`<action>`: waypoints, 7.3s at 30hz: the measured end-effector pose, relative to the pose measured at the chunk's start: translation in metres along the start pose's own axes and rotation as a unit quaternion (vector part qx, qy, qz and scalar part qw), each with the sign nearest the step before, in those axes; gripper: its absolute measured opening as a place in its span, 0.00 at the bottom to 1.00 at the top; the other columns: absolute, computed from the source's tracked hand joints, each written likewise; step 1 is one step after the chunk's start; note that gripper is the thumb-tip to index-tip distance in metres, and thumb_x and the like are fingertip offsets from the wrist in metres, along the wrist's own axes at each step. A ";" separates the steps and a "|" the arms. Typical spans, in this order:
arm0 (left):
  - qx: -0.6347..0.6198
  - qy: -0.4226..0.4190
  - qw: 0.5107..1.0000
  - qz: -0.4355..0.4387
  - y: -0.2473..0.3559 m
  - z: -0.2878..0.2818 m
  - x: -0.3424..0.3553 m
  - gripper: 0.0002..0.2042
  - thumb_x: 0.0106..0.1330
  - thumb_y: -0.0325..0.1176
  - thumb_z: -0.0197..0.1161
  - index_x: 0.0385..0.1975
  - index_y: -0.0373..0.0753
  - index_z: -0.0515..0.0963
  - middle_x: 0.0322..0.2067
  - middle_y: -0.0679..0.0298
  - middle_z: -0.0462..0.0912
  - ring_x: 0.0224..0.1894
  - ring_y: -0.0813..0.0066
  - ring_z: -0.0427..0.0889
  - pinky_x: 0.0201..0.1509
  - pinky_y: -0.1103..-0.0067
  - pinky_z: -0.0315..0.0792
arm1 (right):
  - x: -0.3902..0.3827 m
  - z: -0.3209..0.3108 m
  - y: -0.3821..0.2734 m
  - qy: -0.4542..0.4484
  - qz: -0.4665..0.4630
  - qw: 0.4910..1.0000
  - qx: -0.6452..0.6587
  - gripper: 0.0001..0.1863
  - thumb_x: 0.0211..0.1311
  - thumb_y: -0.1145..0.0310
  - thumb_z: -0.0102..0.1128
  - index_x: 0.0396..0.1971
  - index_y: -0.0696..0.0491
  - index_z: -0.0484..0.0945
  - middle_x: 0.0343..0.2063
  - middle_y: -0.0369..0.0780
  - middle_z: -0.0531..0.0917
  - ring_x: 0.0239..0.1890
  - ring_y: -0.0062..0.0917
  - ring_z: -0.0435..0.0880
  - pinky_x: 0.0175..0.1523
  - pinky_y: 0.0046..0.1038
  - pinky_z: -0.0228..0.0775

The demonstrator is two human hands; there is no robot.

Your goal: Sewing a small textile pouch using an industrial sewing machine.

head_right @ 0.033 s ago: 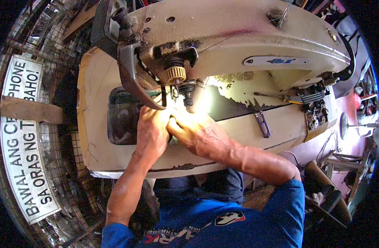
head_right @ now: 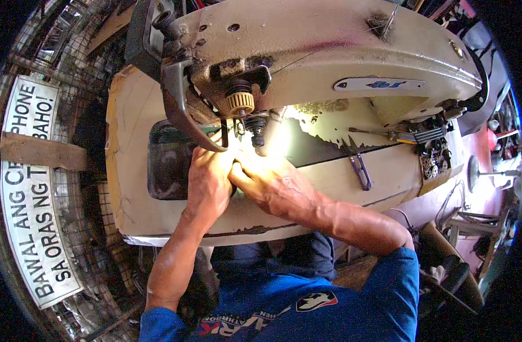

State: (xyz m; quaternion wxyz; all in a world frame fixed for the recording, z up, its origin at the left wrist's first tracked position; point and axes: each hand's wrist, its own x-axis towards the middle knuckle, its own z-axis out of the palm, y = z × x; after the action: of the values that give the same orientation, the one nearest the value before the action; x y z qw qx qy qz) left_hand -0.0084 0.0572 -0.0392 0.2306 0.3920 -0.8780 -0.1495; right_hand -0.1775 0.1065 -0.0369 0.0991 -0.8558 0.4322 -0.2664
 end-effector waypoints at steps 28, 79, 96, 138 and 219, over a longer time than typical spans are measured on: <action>0.015 -0.034 0.997 0.074 0.009 -0.023 0.008 0.17 0.52 0.20 0.61 0.45 0.30 0.76 0.43 0.53 0.79 0.49 0.54 0.77 0.59 0.67 0.72 | -0.006 0.002 0.002 0.024 -0.096 0.993 -0.057 0.20 0.53 0.67 0.55 0.44 0.63 0.73 0.46 0.50 0.78 0.52 0.41 0.79 0.57 0.38 0.76; -0.041 -0.006 0.998 0.043 0.006 -0.013 0.000 0.19 0.52 0.19 0.60 0.47 0.29 0.76 0.48 0.50 0.77 0.56 0.51 0.75 0.62 0.67 0.72 | -0.007 -0.004 0.007 -0.007 -0.040 0.999 0.005 0.13 0.56 0.70 0.54 0.41 0.57 0.73 0.38 0.46 0.79 0.40 0.38 0.82 0.44 0.35 0.76; -0.043 -0.018 0.999 0.015 0.011 -0.012 0.009 0.20 0.52 0.17 0.61 0.48 0.30 0.75 0.45 0.52 0.75 0.54 0.51 0.74 0.60 0.67 0.72 | -0.006 -0.007 0.013 -0.010 -0.022 1.000 0.010 0.17 0.52 0.71 0.58 0.44 0.59 0.74 0.39 0.45 0.79 0.42 0.41 0.81 0.45 0.38 0.75; 0.074 -0.077 0.991 0.082 0.009 -0.026 -0.006 0.21 0.60 0.27 0.55 0.54 0.29 0.72 0.55 0.52 0.73 0.63 0.59 0.69 0.72 0.71 0.61 | -0.022 -0.009 0.003 -0.009 -0.098 0.995 -0.031 0.22 0.44 0.67 0.60 0.41 0.62 0.77 0.42 0.48 0.81 0.45 0.38 0.83 0.50 0.36 0.78; -0.038 -0.111 0.973 0.198 -0.040 -0.048 0.044 0.14 0.59 0.24 0.59 0.45 0.38 0.80 0.42 0.60 0.79 0.46 0.59 0.78 0.53 0.70 0.78 | -0.001 -0.009 0.009 -0.012 0.030 0.999 -0.027 0.19 0.54 0.76 0.59 0.48 0.58 0.78 0.47 0.47 0.81 0.51 0.41 0.81 0.51 0.38 0.76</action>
State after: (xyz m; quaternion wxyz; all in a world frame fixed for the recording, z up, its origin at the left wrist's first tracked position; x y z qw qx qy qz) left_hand 0.0153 -0.0065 -0.0039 0.1716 0.1820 -0.9520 -0.1766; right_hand -0.1895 0.1026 -0.0332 0.0888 -0.8482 0.4634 -0.2407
